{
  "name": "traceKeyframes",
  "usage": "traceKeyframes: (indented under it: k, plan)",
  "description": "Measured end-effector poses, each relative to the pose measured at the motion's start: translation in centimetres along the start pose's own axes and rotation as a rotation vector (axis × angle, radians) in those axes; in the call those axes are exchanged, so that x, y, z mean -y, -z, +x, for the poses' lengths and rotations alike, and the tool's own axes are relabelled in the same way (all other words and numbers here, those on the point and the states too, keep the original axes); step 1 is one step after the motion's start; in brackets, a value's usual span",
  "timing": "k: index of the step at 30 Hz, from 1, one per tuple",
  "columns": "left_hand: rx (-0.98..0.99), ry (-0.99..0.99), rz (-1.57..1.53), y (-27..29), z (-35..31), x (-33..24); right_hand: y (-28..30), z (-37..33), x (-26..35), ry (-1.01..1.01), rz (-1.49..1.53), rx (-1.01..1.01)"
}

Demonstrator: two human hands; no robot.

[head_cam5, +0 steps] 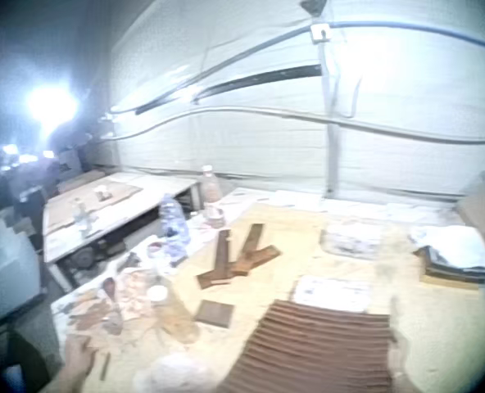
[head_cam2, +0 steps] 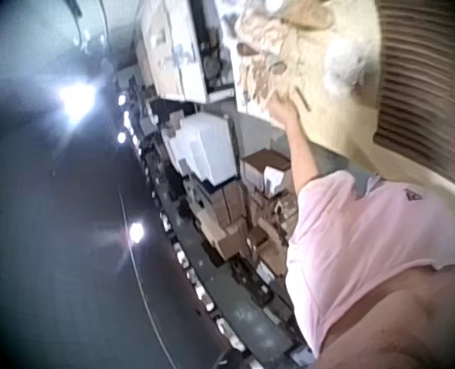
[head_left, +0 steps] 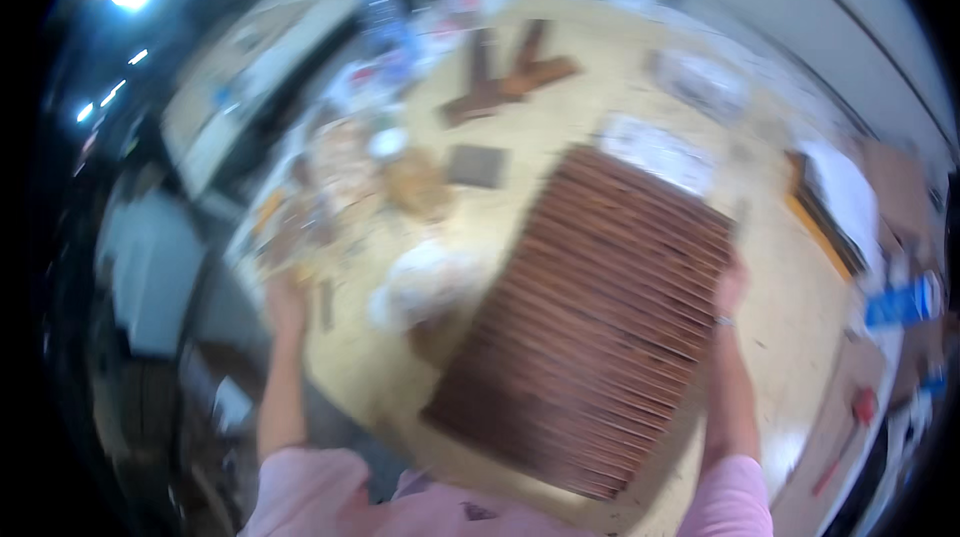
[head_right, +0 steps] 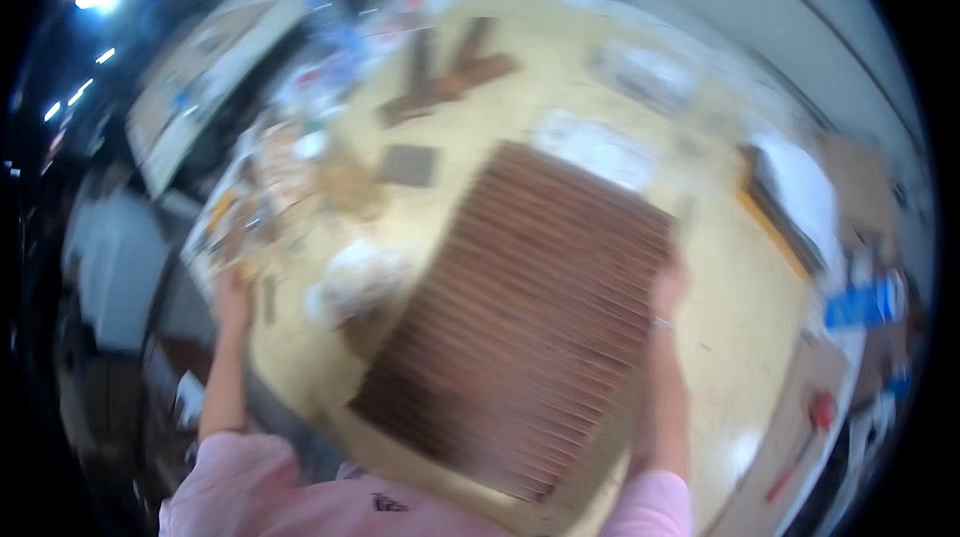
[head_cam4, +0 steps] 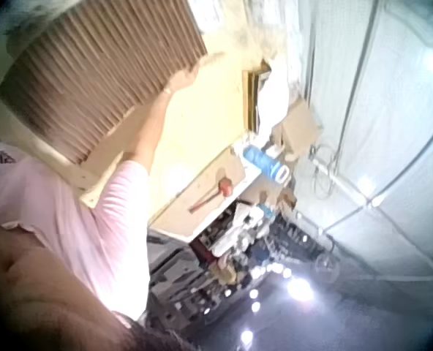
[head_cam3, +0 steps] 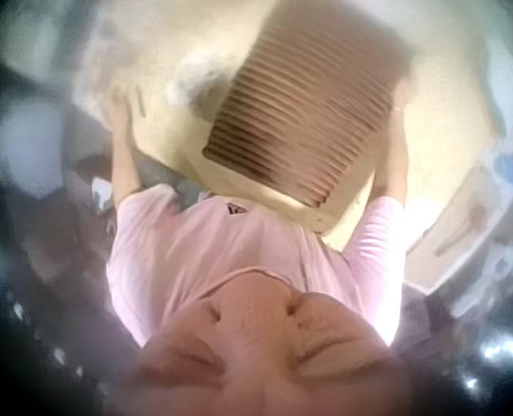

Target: The person cleans and wipes down a small wooden louvered shutter by hand using a cloth and a sponge, applying a liquid from a container, and then checks the gaps with a tool.

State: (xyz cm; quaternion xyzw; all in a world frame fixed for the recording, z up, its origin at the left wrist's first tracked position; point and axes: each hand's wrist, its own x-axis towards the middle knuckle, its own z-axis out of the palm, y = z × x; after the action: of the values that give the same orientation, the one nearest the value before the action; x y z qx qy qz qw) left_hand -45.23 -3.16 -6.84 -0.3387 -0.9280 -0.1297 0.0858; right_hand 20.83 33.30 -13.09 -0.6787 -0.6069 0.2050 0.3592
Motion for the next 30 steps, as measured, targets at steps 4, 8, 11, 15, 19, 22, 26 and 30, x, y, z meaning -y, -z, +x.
traceKeyframes:
  k: [4,8,11,15,19,22,26,30]
  plan:
    - [-0.129,-0.138,-0.515,2.5,-0.4,-6.6,-1.6,0.4,-0.7,0.108,0.082,-0.079]
    - [0.121,-0.539,-0.773,6.4,-3.6,-25.6,-1.3,0.2,1.5,-0.002,0.311,-0.079]
    - [0.232,-0.942,-0.828,5.6,-5.3,-38.3,-0.3,-0.7,2.5,-0.027,0.371,-0.084]
    - [0.292,-1.288,-0.857,2.7,-8.0,-50.3,-1.1,-0.5,1.6,0.003,0.332,-0.122]
    - [0.336,-1.403,-0.797,0.1,-10.2,-56.6,-0.9,-0.7,2.1,0.020,0.294,-0.134]
    - [0.359,-1.496,-0.724,-0.8,-11.3,-59.1,-1.0,-0.8,2.3,0.015,0.292,-0.150]
    - [0.279,-1.515,-0.696,-1.1,-11.4,-60.8,-0.1,-0.9,3.1,-0.024,0.257,-0.124]
    - [0.324,-1.594,-0.716,-0.6,-11.8,-60.5,-0.5,-0.9,2.8,-0.007,0.255,-0.145]
